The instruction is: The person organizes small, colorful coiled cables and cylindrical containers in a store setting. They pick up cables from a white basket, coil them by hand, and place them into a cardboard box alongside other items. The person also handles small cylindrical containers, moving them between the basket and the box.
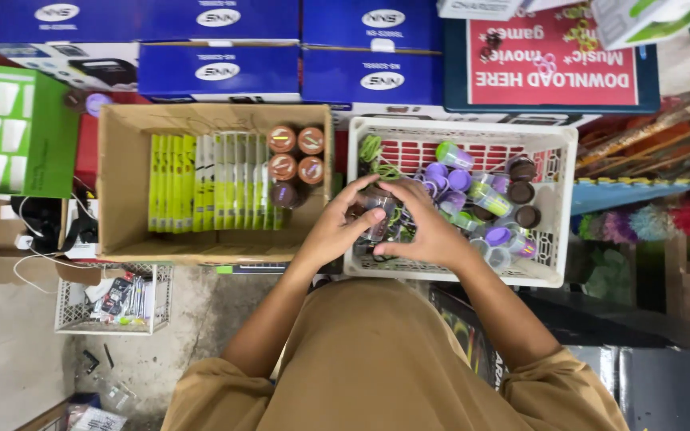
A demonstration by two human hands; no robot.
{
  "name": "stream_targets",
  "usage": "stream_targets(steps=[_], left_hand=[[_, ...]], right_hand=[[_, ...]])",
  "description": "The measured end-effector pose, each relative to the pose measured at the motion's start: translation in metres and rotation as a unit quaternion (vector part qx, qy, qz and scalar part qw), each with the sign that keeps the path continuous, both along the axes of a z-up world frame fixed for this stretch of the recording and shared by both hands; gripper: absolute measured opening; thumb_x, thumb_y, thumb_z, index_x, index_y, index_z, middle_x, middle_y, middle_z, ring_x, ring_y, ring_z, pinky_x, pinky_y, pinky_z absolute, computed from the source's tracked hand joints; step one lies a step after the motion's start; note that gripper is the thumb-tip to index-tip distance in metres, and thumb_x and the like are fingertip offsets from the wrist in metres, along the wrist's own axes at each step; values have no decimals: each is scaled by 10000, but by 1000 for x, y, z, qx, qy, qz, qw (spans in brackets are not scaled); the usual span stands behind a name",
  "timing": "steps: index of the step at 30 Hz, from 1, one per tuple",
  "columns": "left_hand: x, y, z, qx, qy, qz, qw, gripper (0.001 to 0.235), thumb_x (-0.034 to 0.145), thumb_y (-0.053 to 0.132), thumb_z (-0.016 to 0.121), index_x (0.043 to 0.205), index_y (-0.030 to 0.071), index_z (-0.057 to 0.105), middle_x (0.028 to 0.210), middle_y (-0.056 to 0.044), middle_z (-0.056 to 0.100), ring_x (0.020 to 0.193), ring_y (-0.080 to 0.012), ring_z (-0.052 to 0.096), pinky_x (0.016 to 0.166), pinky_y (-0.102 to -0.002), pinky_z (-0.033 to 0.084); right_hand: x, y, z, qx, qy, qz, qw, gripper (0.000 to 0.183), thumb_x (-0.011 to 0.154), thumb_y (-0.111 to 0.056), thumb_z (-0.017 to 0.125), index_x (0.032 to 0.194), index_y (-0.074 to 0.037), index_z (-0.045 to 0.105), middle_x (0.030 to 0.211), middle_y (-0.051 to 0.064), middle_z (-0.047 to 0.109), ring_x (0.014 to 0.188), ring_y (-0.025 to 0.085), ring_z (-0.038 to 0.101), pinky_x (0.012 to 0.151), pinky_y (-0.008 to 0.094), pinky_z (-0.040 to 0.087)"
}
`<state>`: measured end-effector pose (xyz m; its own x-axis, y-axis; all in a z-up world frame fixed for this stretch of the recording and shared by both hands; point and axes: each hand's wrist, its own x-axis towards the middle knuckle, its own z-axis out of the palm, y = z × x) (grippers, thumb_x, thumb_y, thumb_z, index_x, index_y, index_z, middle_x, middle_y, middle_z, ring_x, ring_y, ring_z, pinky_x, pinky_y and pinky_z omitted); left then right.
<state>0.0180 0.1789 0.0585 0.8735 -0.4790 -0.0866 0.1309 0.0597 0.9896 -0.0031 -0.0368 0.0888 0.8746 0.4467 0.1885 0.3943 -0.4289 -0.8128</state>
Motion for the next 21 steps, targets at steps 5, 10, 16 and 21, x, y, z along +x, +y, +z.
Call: stream_targets(steps=[5, 10, 16, 21], left_hand=[[-1, 27, -9, -21, -14, 12, 1000, 622, 985, 207, 751, 1522, 79, 464, 1035, -33, 609, 910, -83, 588, 774, -238, 495], [1, 55, 15, -33, -11, -16, 999, 736, 927, 176, 791, 1548, 99, 404, 1126, -55, 631, 926, -110, 608, 748, -260, 504], [0, 77, 23, -66, 10, -58, 996, 954, 808, 95, 880, 1577, 130, 316, 1268, -136, 645, 1140, -149, 643, 929, -317, 549], [-2, 90, -5, -98, 14, -23, 995, 881, 794, 48, 882, 1496, 103, 353, 1234, -149, 655, 1086, -183, 667, 901, -347, 584]], right_hand=[[-3, 37, -33, 18, -74, -13, 997, 1093, 713, -372, 953, 1533, -34, 315, 1531, 242, 400, 1447, 422, 413, 1195, 498, 359], [-3, 64, -30, 33, -15, -70, 997, 1001, 721, -336, 930, 1507, -59, 376, 1489, 210, 481, 1405, 363, 500, 1193, 471, 393], [-4, 88, -40, 87, -36, -99, 991, 957, 703, -276, 884, 1497, -50, 401, 1509, 207, 489, 1416, 356, 501, 1212, 466, 378], [-7, 112, -35, 57, -32, -125, 990, 915, 657, -264, 900, 1430, -56, 457, 1379, 179, 576, 1279, 344, 583, 1117, 450, 446]])
